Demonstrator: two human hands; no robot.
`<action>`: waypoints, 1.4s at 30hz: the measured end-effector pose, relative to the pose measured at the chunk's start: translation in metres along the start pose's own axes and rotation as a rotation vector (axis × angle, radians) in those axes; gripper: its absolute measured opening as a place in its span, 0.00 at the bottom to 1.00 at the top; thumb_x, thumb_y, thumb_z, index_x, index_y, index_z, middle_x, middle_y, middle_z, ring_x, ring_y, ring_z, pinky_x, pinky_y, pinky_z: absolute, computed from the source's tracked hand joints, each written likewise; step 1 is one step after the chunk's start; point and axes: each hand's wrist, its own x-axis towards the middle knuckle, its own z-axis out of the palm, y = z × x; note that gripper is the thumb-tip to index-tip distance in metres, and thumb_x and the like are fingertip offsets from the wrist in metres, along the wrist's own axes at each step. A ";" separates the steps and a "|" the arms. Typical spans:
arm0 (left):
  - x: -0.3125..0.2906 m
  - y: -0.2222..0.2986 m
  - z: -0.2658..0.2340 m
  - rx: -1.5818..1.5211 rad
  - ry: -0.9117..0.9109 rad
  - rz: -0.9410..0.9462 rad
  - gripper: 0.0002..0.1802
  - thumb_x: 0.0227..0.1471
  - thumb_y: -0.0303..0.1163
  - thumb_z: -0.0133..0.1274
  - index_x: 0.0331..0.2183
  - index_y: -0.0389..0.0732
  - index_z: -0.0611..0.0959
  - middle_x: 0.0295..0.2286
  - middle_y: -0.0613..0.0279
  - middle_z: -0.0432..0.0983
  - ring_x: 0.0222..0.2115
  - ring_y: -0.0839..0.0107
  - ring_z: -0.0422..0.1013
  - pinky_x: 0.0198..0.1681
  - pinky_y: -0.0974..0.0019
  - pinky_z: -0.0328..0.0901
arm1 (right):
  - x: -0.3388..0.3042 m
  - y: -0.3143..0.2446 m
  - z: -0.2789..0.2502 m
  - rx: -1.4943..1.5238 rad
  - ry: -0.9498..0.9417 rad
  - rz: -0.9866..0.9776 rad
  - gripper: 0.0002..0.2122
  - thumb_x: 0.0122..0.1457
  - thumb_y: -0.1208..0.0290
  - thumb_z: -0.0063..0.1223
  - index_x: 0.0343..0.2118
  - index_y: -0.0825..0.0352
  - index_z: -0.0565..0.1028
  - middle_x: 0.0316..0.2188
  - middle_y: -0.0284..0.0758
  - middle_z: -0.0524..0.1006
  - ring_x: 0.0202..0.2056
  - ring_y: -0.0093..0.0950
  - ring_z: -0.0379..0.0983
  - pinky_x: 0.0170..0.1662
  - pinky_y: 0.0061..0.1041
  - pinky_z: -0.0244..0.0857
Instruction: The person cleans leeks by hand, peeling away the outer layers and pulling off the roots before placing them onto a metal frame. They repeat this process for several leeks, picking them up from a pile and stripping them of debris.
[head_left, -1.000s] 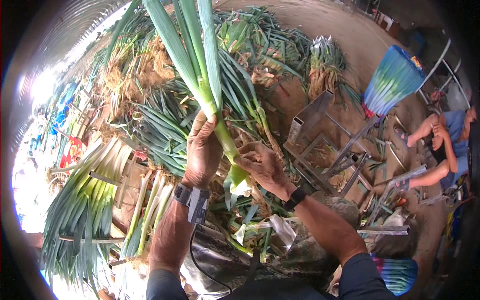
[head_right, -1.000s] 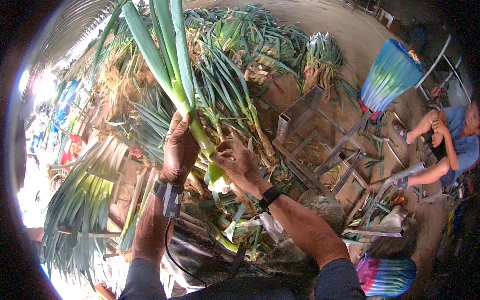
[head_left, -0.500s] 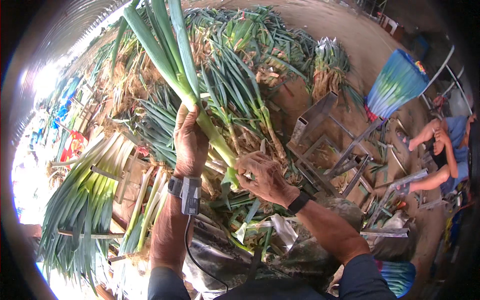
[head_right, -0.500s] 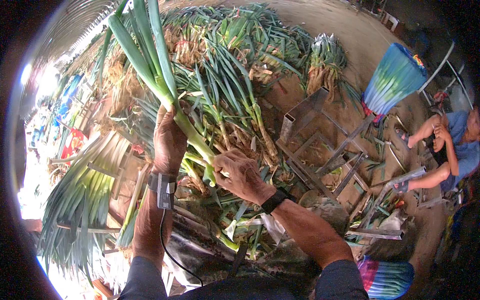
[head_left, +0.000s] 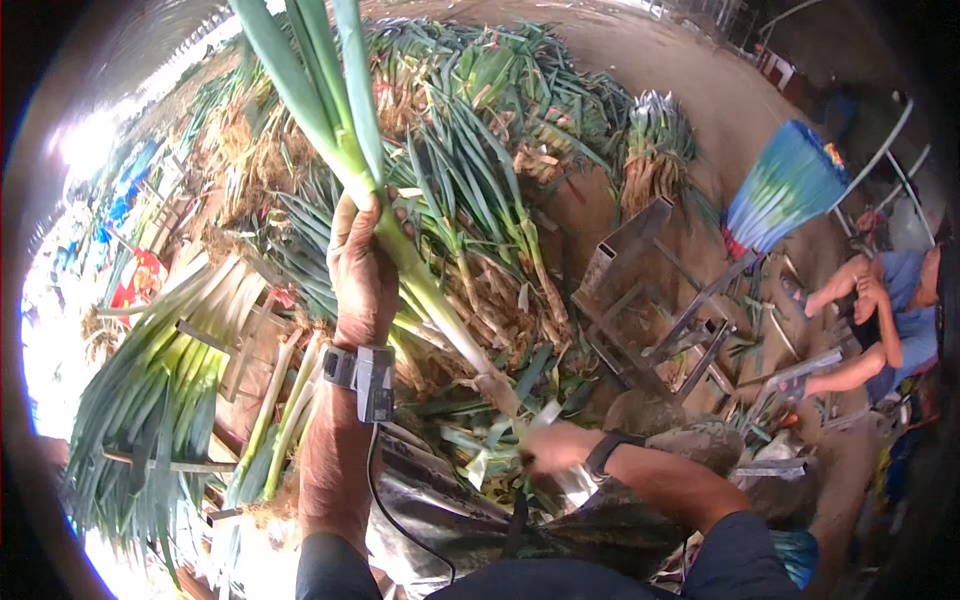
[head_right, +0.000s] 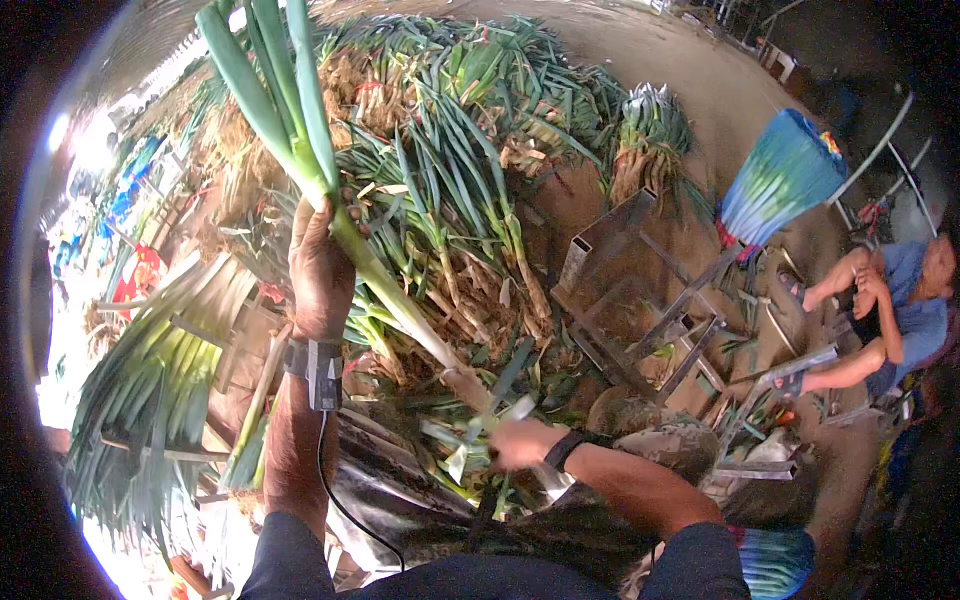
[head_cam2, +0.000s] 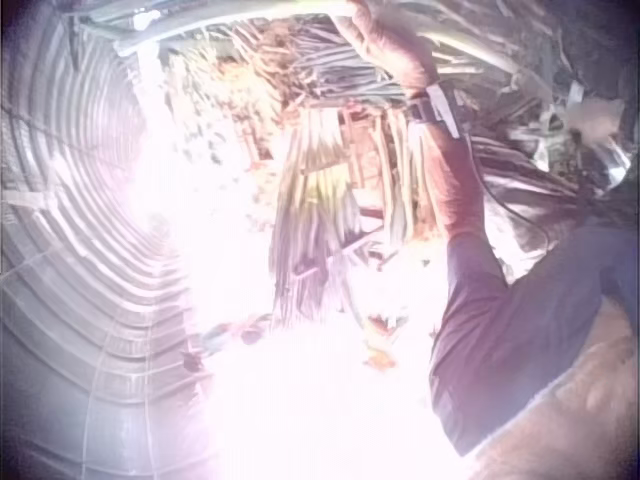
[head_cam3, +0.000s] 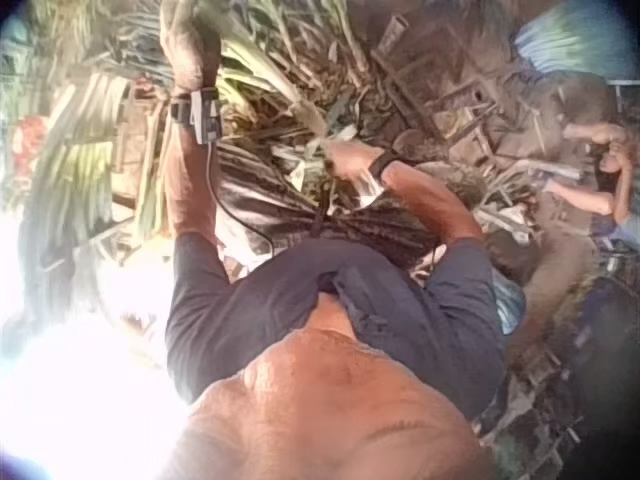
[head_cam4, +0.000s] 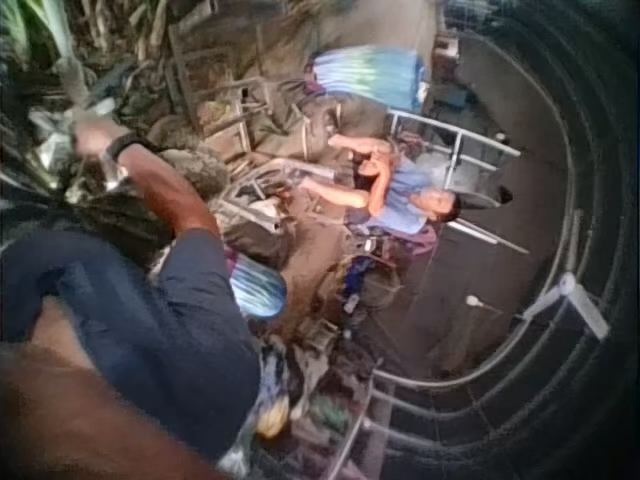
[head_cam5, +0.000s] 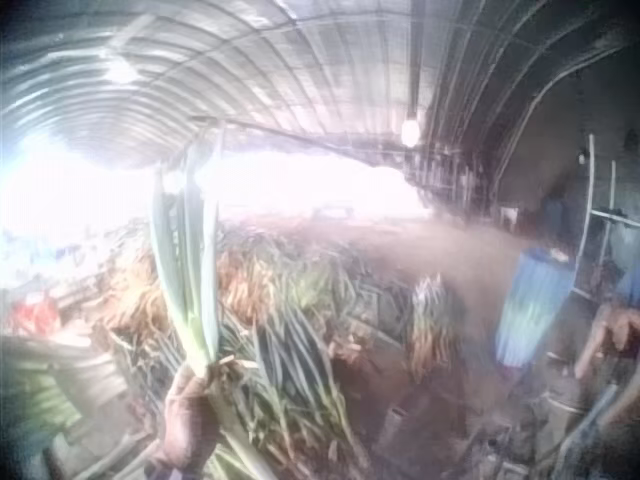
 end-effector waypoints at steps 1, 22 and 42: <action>-0.001 -0.002 0.001 0.008 -0.012 0.020 0.17 0.63 0.33 0.47 0.52 0.38 0.73 0.40 0.62 0.74 0.36 0.72 0.71 0.40 0.67 0.68 | 0.000 -0.020 -0.031 0.143 0.105 0.007 0.11 0.58 0.69 0.57 0.43 0.63 0.79 0.33 0.41 0.81 0.31 0.29 0.78 0.32 0.30 0.74; -0.017 -0.029 0.017 -0.200 -0.035 -0.085 0.20 0.61 0.28 0.50 0.55 0.41 0.72 0.43 0.62 0.75 0.41 0.70 0.71 0.47 0.65 0.67 | 0.031 -0.074 -0.152 0.684 1.178 -0.322 0.08 0.57 0.75 0.60 0.37 0.68 0.73 0.43 0.36 0.77 0.38 0.24 0.75 0.36 0.22 0.73; 0.003 0.010 0.006 -0.033 0.073 0.080 0.16 0.62 0.33 0.50 0.49 0.37 0.73 0.35 0.64 0.70 0.33 0.73 0.68 0.36 0.68 0.67 | -0.015 0.000 0.056 -0.147 0.088 -0.053 0.09 0.60 0.66 0.55 0.33 0.67 0.77 0.30 0.43 0.80 0.29 0.31 0.78 0.29 0.30 0.73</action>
